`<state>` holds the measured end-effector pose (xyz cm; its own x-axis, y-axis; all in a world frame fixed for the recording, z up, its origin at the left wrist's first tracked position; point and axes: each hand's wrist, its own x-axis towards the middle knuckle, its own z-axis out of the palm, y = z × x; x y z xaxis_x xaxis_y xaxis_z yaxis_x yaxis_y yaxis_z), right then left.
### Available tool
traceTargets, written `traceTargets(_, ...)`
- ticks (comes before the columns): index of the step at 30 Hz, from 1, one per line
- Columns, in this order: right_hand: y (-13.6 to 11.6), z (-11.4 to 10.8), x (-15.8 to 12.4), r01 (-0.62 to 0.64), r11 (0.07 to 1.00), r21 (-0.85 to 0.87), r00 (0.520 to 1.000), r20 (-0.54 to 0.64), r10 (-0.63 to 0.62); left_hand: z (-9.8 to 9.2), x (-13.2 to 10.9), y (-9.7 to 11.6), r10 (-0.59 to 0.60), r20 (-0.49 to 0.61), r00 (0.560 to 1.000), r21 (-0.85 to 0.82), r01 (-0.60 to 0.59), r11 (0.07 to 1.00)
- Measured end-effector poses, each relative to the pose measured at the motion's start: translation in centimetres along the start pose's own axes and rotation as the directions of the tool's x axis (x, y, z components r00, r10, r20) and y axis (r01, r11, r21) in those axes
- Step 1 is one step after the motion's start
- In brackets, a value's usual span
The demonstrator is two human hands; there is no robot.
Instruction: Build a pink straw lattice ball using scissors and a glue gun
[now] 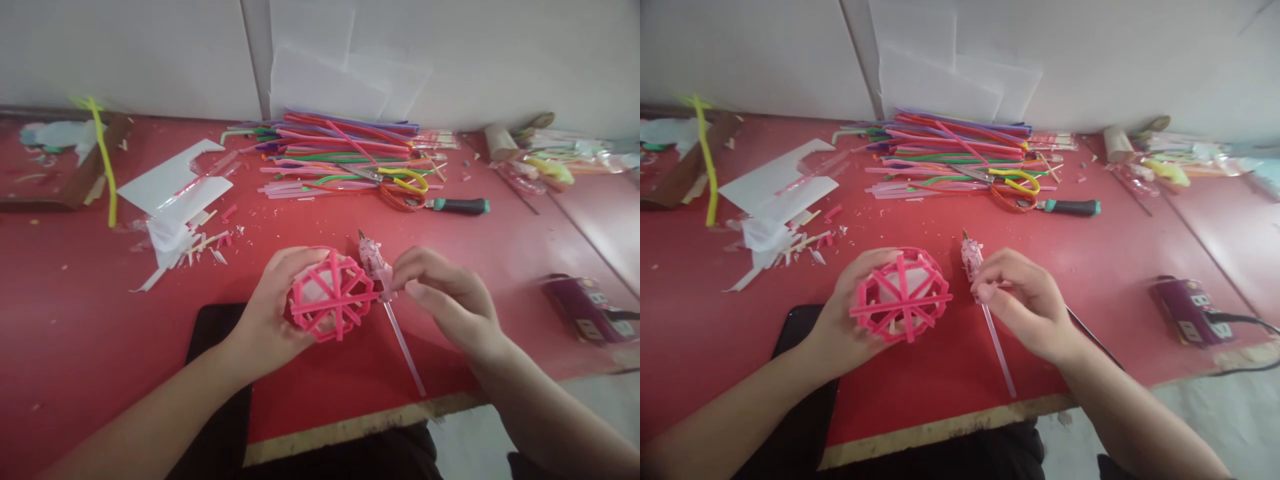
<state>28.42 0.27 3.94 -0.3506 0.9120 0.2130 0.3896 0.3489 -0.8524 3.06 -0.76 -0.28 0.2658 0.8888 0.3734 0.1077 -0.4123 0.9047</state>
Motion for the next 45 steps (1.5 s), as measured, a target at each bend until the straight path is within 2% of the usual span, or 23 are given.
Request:
traceTargets(2, -0.6, 0.8, -0.1, -0.059, 0.986, 0.157, 0.996, 0.073, 0.048, 0.0, 0.2, 0.2, 0.099, -0.002, 0.995, 0.091, -0.099, 0.991)
traceTargets(4, -0.7, 1.4, -0.1, -0.093, 0.969, 0.231, 0.993, 0.097, 0.072, -0.1, 0.3, 0.6, 0.156, 0.006, 0.988, 0.159, -0.155, 0.975)
traceTargets(8, -0.3, 2.0, -0.2, -0.101, 0.948, 0.302, 0.993, 0.096, 0.075, -0.2, 0.1, 1.0, 0.188, -0.011, 0.982, 0.207, -0.182, 0.961)
traceTargets(17, -0.5, 2.1, -0.2, -0.042, 0.957, 0.285, 0.998, 0.046, 0.031, -0.2, -0.1, 1.2, 0.190, -0.002, 0.982, 0.286, -0.182, 0.941)
traceTargets(22, -0.5, 2.2, -0.1, 0.028, 0.974, 0.223, 1.000, 0.004, -0.030, -0.1, -0.1, 1.1, 0.180, -0.013, 0.984, 0.246, -0.171, 0.954)
traceTargets(30, -0.7, 2.3, 0.0, 0.095, 0.986, 0.133, 0.995, -0.026, -0.092, -0.1, -0.1, 0.9, 0.219, 0.004, 0.976, 0.295, -0.210, 0.932)
traceTargets(40, -0.9, 2.0, 0.0, 0.090, 0.989, 0.119, 0.996, -0.011, -0.089, 0.0, 0.3, 1.2, 0.194, -0.016, 0.981, 0.247, -0.185, 0.951)
traceTargets(45, -0.8, 2.0, 0.0, 0.099, 0.988, 0.121, 0.995, -0.009, -0.099, 0.0, 0.2, 1.2, 0.207, -0.003, 0.978, 0.282, -0.198, 0.939)
